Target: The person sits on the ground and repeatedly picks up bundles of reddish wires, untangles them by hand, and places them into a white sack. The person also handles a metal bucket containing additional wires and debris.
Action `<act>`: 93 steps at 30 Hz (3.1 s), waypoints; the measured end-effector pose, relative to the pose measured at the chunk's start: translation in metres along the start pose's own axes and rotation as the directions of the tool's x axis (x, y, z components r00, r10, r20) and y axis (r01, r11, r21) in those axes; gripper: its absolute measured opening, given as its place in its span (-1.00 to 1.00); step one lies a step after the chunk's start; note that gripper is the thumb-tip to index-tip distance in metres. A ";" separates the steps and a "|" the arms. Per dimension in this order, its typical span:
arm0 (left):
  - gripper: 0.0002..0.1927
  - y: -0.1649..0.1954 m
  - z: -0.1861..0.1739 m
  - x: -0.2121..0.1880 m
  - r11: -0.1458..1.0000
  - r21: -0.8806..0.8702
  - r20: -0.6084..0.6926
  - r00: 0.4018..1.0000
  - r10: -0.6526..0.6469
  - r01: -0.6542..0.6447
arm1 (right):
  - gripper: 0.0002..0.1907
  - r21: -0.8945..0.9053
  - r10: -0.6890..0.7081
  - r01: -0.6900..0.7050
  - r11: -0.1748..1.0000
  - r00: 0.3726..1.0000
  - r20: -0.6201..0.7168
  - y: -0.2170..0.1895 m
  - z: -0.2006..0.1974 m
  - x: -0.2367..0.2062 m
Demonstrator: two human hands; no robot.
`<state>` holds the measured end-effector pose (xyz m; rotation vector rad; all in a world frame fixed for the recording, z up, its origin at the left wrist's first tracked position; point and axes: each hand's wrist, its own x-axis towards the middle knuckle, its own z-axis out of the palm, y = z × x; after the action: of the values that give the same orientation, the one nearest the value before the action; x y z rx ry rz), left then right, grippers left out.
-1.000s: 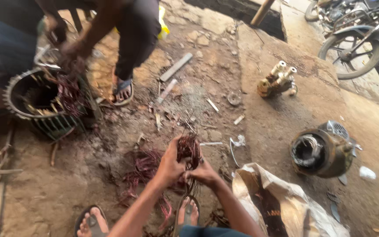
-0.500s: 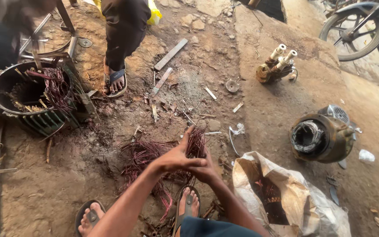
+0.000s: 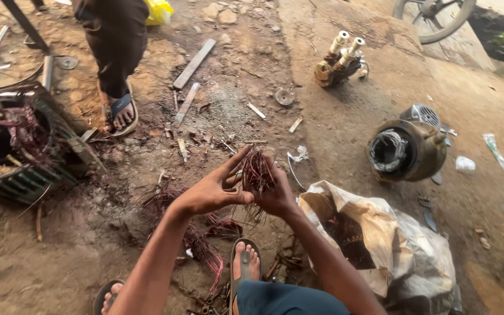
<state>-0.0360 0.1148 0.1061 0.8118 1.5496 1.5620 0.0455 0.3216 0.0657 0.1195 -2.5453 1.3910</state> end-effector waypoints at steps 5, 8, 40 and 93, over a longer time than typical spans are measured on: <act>0.44 0.003 0.021 0.008 0.998 -0.048 -0.041 0.999 0.034 -0.036 | -0.51 -0.057 -0.002 -0.001 0.998 0.998 -0.055 0.007 -0.035 -0.002; 0.36 -0.003 0.031 0.014 0.994 -0.095 -0.088 0.995 0.044 -0.052 | -0.45 -0.098 0.059 -0.075 0.992 0.986 -0.156 0.012 -0.062 -0.003; -0.32 -0.200 0.116 0.057 0.877 0.162 -0.119 0.891 -0.438 0.452 | 0.06 -0.234 0.675 -0.734 0.637 0.678 -0.289 0.169 -0.223 -0.226; -0.69 -0.206 0.224 0.128 0.751 0.489 -0.241 0.896 -0.373 0.444 | -0.52 -0.562 0.531 -0.467 0.683 0.845 -0.057 0.089 -0.036 -0.257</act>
<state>0.1118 0.3286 -0.0969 0.5970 2.1386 0.8723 0.2844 0.3893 -0.0517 -0.6787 -3.1074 0.6941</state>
